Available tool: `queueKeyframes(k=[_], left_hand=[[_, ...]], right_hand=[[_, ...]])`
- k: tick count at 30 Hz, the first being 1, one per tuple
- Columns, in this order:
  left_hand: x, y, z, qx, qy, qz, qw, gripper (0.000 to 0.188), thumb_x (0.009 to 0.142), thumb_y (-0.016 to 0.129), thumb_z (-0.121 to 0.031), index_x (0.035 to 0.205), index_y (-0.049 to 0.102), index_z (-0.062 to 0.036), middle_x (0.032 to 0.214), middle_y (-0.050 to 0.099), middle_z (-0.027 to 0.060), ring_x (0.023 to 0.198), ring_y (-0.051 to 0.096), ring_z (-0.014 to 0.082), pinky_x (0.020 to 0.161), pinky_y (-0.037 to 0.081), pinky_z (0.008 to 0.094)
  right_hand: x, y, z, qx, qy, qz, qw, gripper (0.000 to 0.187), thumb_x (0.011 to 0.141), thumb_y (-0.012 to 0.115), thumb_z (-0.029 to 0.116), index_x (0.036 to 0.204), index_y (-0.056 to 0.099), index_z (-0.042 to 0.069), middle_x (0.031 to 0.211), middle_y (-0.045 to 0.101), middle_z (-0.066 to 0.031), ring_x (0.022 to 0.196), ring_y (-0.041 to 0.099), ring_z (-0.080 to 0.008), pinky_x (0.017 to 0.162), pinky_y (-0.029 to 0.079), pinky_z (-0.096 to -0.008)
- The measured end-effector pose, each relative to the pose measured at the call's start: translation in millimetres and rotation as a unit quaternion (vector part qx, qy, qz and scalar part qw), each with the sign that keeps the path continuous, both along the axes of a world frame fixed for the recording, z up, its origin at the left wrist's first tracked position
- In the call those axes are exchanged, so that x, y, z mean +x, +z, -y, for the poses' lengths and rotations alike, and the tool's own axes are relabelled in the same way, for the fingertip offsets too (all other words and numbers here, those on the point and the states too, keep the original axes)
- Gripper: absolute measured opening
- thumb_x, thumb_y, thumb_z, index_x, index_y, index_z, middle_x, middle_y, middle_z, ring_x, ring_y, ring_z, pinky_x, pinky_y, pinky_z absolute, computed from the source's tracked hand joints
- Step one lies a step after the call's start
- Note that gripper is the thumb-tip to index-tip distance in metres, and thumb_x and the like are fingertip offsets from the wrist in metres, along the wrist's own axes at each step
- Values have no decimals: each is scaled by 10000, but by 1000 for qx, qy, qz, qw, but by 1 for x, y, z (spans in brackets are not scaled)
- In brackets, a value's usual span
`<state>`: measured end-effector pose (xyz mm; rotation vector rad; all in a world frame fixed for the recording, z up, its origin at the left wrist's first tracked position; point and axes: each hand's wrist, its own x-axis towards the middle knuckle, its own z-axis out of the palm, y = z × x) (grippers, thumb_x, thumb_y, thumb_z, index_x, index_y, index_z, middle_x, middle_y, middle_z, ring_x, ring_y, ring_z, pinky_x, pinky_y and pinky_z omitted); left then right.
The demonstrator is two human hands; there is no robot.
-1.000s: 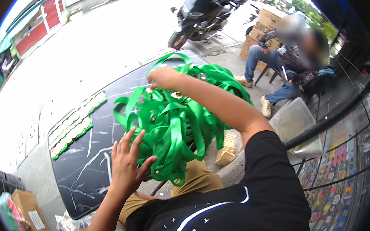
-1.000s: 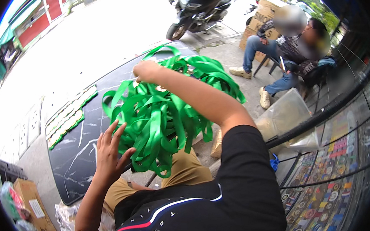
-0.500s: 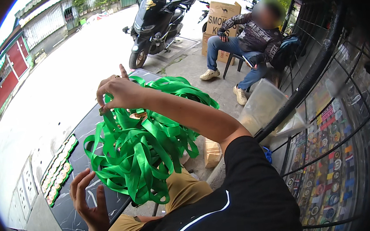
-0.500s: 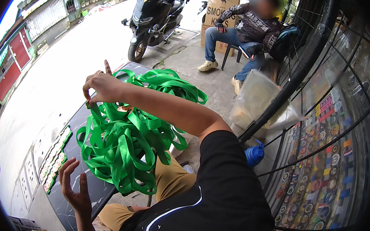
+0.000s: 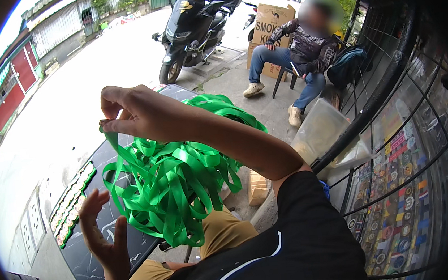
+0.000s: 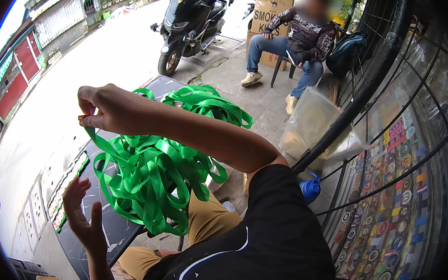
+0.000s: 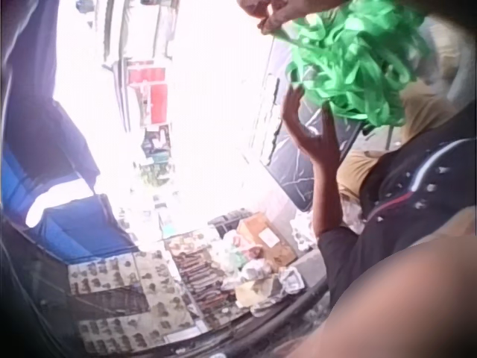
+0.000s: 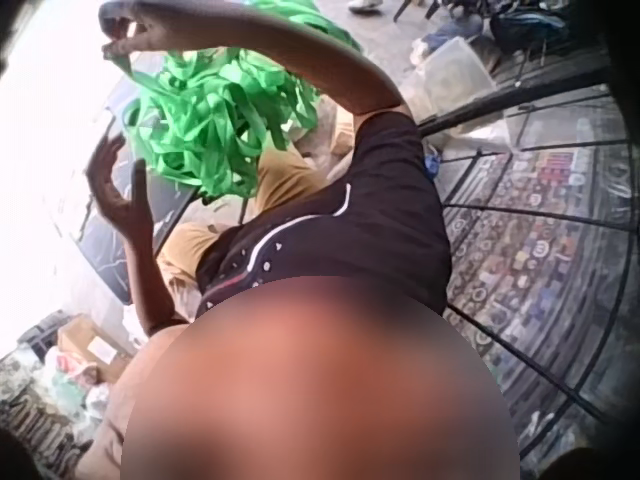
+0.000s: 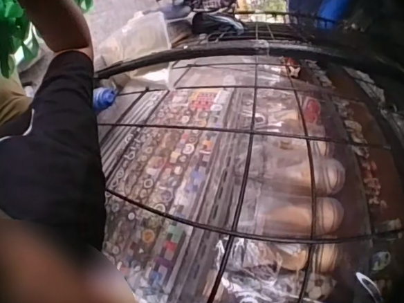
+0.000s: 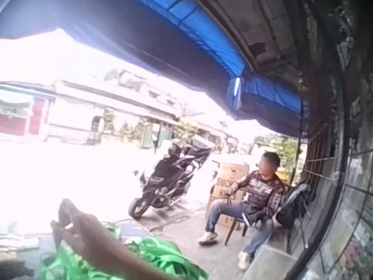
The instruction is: The person attaches green ribbons to small medals at a street-side stall. They repeatedly pick a ribbon, thread it through the medal, and place the finished item on a table. A bystander sits nearby and a motorcyclist passes in the background.
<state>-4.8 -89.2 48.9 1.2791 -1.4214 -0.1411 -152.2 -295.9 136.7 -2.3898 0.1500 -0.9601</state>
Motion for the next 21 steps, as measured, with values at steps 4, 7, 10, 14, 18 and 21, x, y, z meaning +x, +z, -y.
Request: queueKeyframes(k=[4, 7, 10, 14, 18, 21], left_hand=[[4, 15, -8, -64, -53, -115, 990, 939, 822, 696, -499, 1471, 225, -11, 1425, 376, 218, 1338, 388, 343, 1118, 278, 474], [8, 23, -24, -16, -62, -176, 982, 826, 880, 649, -453, 1414, 261, 43, 1172, 549, 199, 1044, 584, 289, 900, 457, 409], [23, 29, -38, 16, -77, -147, 986, 390, 967, 552, -362, 1074, 535, 13, 608, 485, 37, 558, 485, 120, 574, 427, 261], [74, 51, -49, -38, -92, -80, 992, 287, 998, 506, -284, 1043, 546, -4, 684, 404, 3, 562, 353, 71, 559, 370, 248], [109, 72, -89, -67, 85, 52, 993, 467, 882, 608, -482, 771, 441, -60, 651, 345, -15, 546, 256, 64, 517, 213, 246], [109, 85, -107, -5, 79, 136, 988, 509, 747, 751, -503, 714, 518, -51, 644, 401, -14, 584, 309, 78, 527, 213, 245]], right_hand=[[16, 17, -70, 51, 196, 139, 969, 247, 843, 671, 93, 887, 461, -28, 785, 624, -193, 710, 662, -327, 612, 506, -399], [28, 29, -105, -63, 214, 180, 958, 268, 837, 669, 82, 914, 432, -15, 833, 583, -179, 658, 643, -310, 563, 501, -388], [34, 41, -107, -131, 190, 345, 910, 324, 825, 677, 51, 969, 394, -16, 829, 570, -155, 649, 643, -297, 541, 499, -381], [19, 38, -77, 18, 173, 402, 899, 277, 874, 614, 12, 981, 358, 8, 857, 551, -119, 673, 618, -198, 602, 531, -320], [-14, -6, -77, 388, 243, 168, 873, 241, 914, 588, 14, 1003, 371, 72, 1017, 622, -161, 859, 661, -175, 702, 591, -290], [-9, -52, -88, 500, 282, -34, 818, 406, 889, 667, 63, 1180, 384, 50, 963, 605, -70, 830, 617, -90, 684, 511, -233]])
